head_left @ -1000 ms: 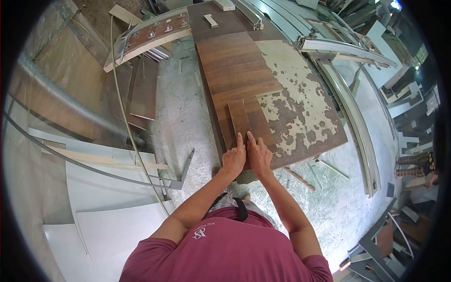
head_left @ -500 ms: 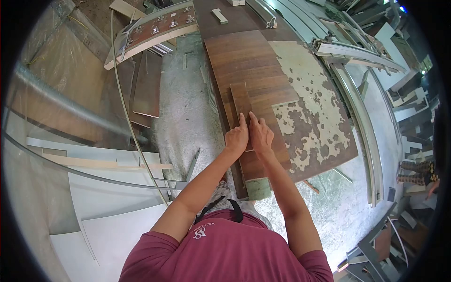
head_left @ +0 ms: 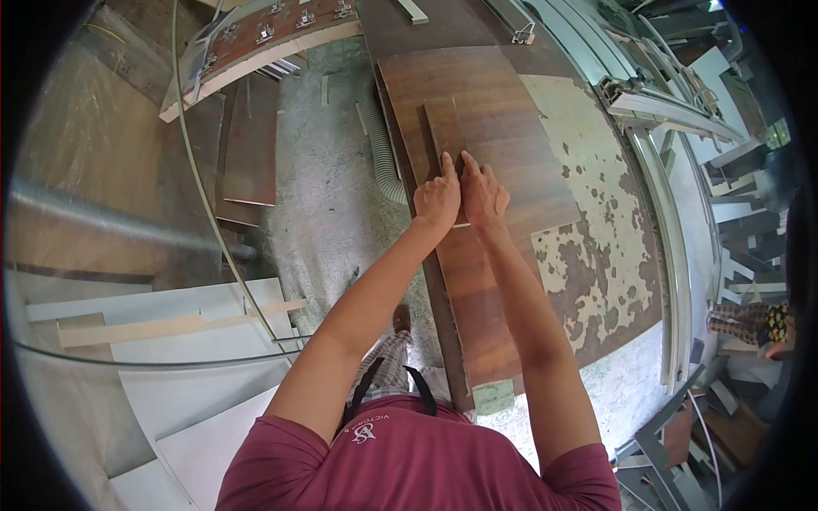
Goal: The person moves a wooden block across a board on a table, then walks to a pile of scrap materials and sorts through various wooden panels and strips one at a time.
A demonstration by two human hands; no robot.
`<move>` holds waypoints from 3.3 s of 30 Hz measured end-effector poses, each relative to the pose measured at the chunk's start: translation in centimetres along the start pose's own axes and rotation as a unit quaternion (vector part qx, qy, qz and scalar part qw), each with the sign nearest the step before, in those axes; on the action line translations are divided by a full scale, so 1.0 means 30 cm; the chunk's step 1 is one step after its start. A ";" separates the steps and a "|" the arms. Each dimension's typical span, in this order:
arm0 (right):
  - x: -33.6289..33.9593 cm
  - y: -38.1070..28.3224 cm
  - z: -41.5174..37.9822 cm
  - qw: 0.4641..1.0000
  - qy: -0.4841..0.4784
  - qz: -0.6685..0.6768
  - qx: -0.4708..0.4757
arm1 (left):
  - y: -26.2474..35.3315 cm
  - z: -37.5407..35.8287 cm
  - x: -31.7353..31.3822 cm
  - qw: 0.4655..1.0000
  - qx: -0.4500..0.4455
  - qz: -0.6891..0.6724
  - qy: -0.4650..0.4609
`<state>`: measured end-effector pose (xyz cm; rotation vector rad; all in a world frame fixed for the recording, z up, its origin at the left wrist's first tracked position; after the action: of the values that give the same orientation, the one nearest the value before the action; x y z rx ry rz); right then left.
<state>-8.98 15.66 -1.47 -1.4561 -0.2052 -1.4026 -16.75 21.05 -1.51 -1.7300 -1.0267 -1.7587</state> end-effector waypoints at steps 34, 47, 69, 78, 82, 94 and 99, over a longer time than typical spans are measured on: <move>-0.133 -0.029 0.330 0.998 -0.050 -0.037 -0.007 | -0.070 0.317 0.036 0.997 0.053 -0.003 0.058; 0.152 0.173 -0.349 0.999 0.009 0.021 0.046 | 0.217 -0.389 -0.077 0.997 0.047 0.007 0.053; 0.496 0.169 -1.070 0.999 -0.018 0.022 0.040 | 0.360 -1.124 -0.179 0.997 -0.003 0.037 0.067; 0.416 0.144 -0.987 0.997 -0.022 0.033 0.072 | 0.299 -1.066 -0.146 0.995 0.025 0.040 0.086; 0.365 0.116 -0.892 0.996 -0.014 0.038 0.073 | 0.245 -0.956 -0.135 0.996 0.027 0.055 0.070; 0.167 0.013 -0.474 0.997 0.014 0.059 0.048 | 0.070 -0.503 -0.075 0.998 0.035 0.042 0.035; 0.069 -0.029 -0.249 0.998 -0.009 0.041 0.035 | -0.007 -0.282 -0.040 0.998 0.031 0.030 0.039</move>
<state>-13.64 9.43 -1.15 -1.4036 -0.2009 -1.3041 -22.14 14.45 -2.13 -1.6250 -0.9763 -1.7239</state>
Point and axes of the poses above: each hand's wrist, its own z-axis towards the middle knuckle, its own x-axis out of the back of the hand, y = z × x, the point moved 3 cm from there along z, towards the middle knuckle, and after that the axes turned 12 degrees about z, right-handed, at the moved point
